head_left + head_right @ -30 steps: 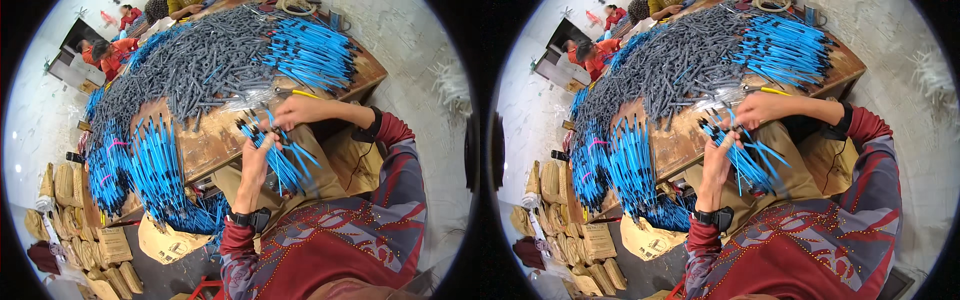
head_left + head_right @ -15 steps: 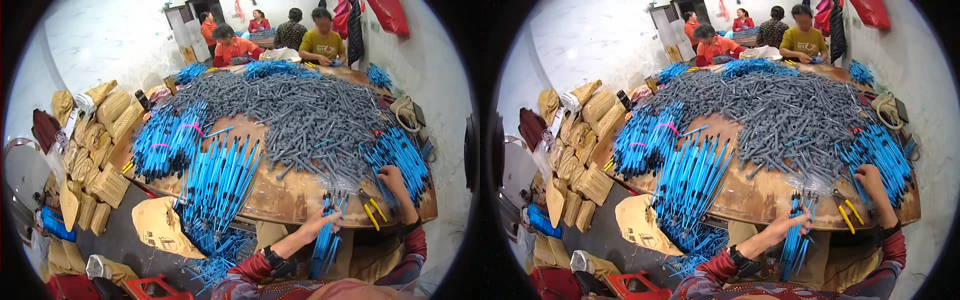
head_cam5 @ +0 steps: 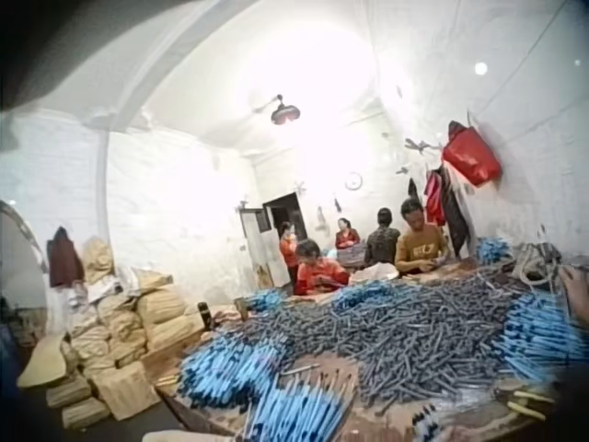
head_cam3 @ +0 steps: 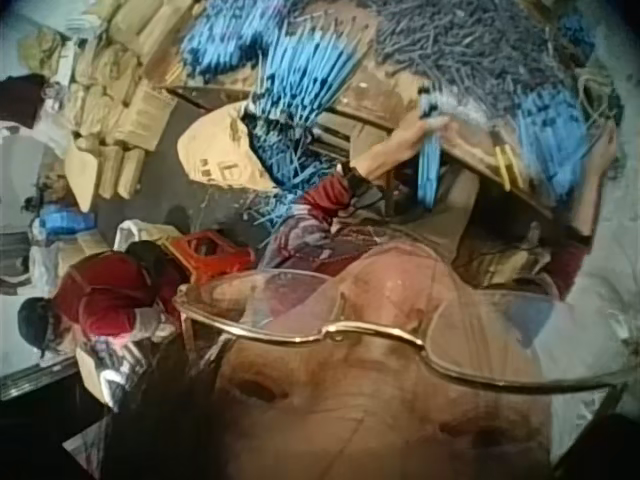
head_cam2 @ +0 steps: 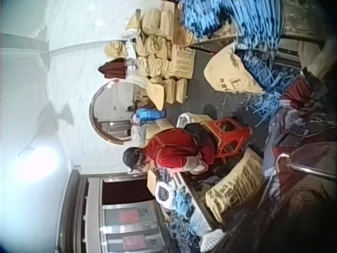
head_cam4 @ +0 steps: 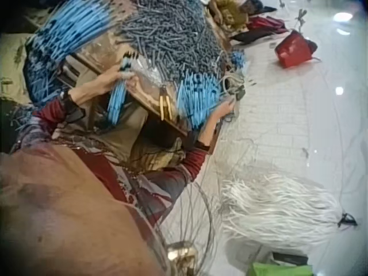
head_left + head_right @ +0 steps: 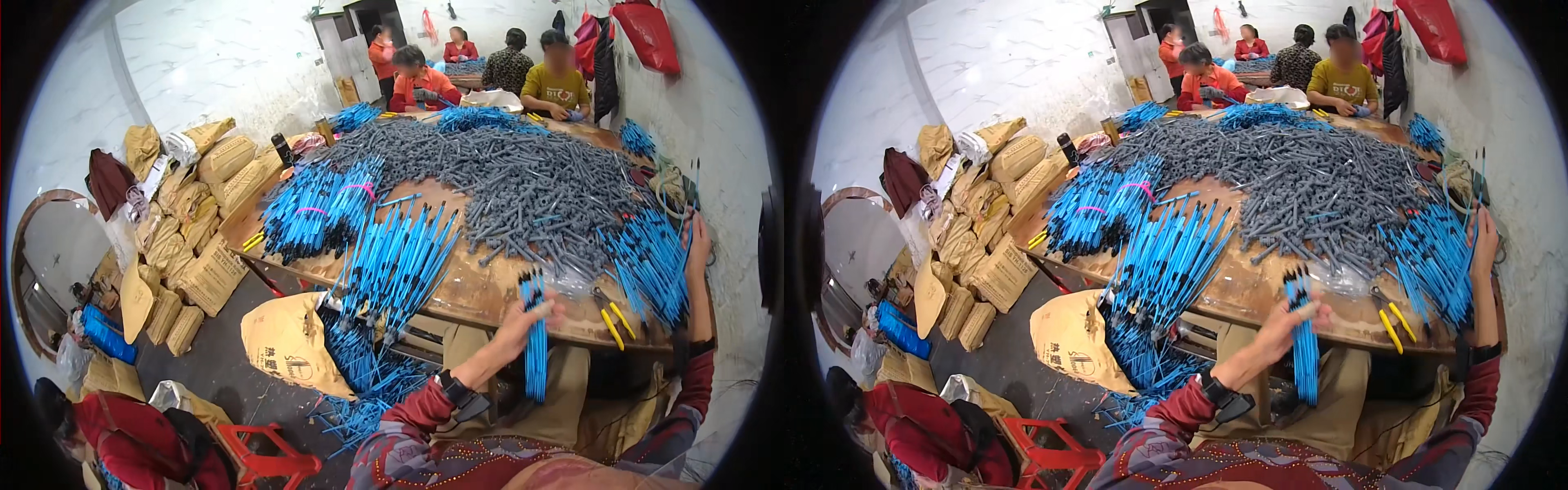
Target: Assembling sets of blue and black plastic components using a hand tool on a factory workbench.
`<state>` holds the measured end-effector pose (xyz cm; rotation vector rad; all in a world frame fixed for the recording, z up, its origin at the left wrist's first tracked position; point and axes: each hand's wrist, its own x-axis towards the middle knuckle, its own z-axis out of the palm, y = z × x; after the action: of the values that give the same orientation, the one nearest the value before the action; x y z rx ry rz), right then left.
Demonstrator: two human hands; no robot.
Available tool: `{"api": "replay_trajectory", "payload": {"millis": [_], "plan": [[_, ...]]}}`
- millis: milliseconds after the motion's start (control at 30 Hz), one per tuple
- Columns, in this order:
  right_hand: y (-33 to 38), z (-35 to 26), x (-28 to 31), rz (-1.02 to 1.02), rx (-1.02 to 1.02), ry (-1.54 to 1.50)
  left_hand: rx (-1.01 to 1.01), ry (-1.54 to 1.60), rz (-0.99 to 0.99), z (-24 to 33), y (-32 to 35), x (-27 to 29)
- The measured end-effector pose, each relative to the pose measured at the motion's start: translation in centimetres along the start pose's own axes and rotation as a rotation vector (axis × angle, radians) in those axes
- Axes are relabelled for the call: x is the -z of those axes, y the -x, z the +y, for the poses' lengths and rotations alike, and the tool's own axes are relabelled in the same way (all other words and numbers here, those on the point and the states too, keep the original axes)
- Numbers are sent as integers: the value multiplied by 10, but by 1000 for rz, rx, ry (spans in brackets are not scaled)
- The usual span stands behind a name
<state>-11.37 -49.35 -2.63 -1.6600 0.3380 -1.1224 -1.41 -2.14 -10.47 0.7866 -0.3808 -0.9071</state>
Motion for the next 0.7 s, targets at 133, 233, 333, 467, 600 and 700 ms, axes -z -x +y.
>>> {"api": "replay_trajectory", "payload": {"millis": [133,233,333,467,600,700], "plan": [[56,-23,-1,138,-211,-317,-45,-18,64,10,15,-9],[101,-34,-39,5,-363,-394,-181,21,18,14,36,-11],[159,-39,-95,-313,-494,-584,-285,-51,65,18,52,-17],[250,-55,-155,-826,-389,-240,-425,-171,154,18,64,-27],[297,-73,-203,-793,-402,-261,-480,-220,262,21,70,-18],[302,-83,-217,-775,-360,-281,-473,-228,315,28,75,-5]]}}
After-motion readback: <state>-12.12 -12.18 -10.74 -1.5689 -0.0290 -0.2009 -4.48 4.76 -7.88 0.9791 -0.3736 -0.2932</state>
